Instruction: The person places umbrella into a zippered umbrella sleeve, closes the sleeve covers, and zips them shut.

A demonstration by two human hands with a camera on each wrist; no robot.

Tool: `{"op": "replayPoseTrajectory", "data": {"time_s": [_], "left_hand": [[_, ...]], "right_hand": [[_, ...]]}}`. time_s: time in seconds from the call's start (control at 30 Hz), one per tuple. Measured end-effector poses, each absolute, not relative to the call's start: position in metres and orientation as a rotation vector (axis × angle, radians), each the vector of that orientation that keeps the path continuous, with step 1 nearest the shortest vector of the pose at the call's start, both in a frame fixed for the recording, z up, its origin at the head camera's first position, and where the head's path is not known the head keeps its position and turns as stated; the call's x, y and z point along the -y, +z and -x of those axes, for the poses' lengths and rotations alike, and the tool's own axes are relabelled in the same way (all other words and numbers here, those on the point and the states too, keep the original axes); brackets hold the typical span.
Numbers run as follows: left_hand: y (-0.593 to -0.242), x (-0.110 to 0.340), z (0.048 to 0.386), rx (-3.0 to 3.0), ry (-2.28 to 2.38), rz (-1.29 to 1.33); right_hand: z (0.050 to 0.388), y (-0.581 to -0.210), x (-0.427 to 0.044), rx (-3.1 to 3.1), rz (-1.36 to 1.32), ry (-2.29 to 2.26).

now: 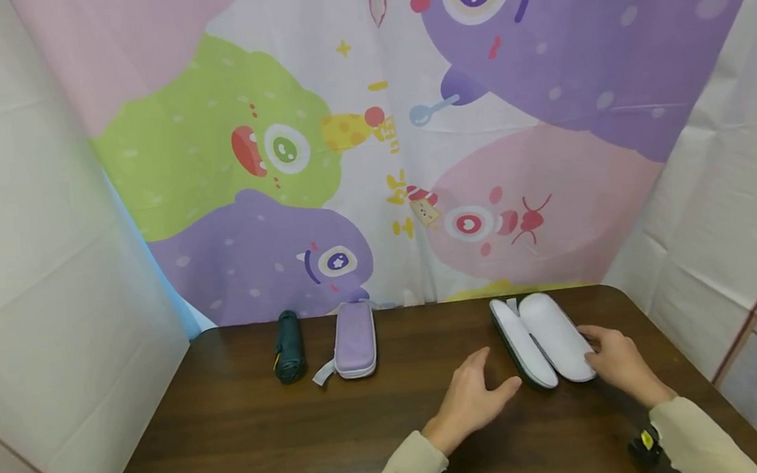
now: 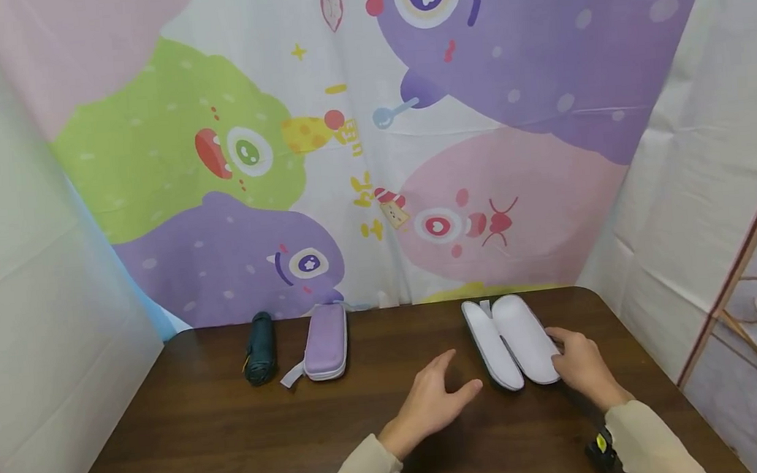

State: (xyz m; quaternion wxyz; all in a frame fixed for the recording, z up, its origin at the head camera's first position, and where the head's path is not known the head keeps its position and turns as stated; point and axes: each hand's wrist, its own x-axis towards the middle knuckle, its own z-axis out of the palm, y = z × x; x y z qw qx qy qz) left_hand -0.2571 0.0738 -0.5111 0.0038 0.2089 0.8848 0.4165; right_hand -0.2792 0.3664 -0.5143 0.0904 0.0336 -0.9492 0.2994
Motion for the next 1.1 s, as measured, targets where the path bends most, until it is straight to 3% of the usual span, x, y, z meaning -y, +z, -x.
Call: {"op": "replayPoseTrajectory", "data": {"time_s": [0.47,1.1], "left_hand": [[-0.521,-0.068,0.262,-2.782,1.437,-0.583],[-0.520,-0.038,0.263,-2.815,1.428,-0.580]], "right_hand": [[0.265,-0.513,-0.316,2.815,-0.240,1.018],[0.257,-0.513,-0.297,2.756,-0.214,1.114]]}}
